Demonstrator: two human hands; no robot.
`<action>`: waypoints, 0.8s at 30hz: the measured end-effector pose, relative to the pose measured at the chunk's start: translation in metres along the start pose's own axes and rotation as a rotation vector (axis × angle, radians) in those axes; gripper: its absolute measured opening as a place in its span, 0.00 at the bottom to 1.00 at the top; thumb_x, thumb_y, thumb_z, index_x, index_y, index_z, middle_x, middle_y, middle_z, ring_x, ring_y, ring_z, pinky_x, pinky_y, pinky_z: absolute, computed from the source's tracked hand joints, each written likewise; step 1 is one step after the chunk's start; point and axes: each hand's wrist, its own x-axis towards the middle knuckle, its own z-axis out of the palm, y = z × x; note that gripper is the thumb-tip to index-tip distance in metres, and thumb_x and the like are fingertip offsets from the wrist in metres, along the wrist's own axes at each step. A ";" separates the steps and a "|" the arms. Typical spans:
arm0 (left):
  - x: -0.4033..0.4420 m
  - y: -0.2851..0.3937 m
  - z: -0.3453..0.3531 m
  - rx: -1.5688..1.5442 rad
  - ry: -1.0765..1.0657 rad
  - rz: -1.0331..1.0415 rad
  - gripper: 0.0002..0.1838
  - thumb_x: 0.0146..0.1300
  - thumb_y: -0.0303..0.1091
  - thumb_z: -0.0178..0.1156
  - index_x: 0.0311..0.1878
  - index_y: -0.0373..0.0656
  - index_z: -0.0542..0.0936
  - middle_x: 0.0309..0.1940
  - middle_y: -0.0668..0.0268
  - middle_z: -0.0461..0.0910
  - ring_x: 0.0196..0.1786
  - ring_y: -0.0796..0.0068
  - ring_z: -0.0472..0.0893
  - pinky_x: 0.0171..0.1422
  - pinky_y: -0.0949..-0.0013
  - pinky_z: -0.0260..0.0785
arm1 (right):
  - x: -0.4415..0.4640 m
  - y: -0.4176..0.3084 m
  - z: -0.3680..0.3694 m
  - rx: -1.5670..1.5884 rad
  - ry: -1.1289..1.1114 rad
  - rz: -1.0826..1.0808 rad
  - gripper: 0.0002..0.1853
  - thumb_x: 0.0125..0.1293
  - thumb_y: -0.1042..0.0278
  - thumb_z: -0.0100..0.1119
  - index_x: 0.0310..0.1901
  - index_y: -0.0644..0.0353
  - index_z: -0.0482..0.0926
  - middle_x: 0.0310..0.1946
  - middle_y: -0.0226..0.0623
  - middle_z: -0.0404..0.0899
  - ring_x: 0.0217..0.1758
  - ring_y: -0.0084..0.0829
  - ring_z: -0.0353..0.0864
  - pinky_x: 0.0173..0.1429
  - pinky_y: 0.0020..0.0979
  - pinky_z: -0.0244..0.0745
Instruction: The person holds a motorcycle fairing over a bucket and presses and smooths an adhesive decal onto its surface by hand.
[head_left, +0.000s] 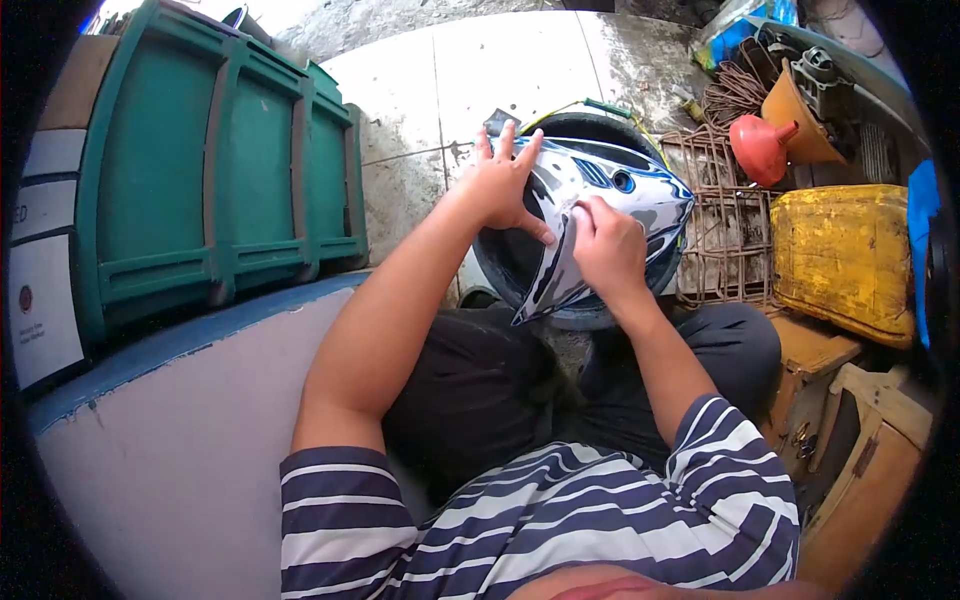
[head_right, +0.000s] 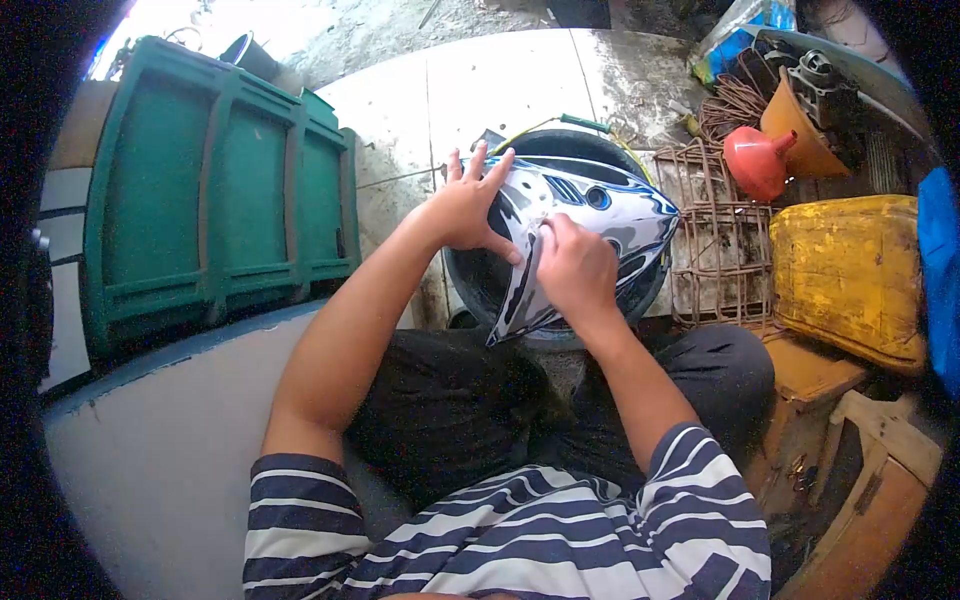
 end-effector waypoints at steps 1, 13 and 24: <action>0.000 0.000 0.000 0.000 -0.002 -0.002 0.89 0.20 0.82 0.78 0.86 0.47 0.46 0.82 0.32 0.43 0.79 0.12 0.45 0.83 0.34 0.47 | 0.001 0.002 0.000 -0.038 0.001 0.015 0.08 0.71 0.66 0.59 0.43 0.60 0.83 0.33 0.51 0.86 0.36 0.56 0.86 0.43 0.53 0.79; -0.001 -0.003 0.009 -0.007 0.059 0.056 0.89 0.21 0.84 0.75 0.85 0.42 0.47 0.80 0.26 0.46 0.82 0.20 0.44 0.86 0.35 0.38 | -0.004 0.006 0.002 -0.023 0.001 -0.031 0.08 0.71 0.66 0.58 0.45 0.58 0.85 0.34 0.50 0.87 0.37 0.54 0.88 0.43 0.52 0.81; 0.000 -0.002 0.006 -0.005 0.022 0.035 0.88 0.21 0.79 0.79 0.86 0.51 0.45 0.82 0.31 0.42 0.79 0.11 0.40 0.84 0.33 0.45 | -0.008 0.001 0.006 -0.027 -0.008 -0.069 0.09 0.71 0.65 0.58 0.44 0.58 0.85 0.33 0.52 0.87 0.36 0.55 0.87 0.42 0.52 0.81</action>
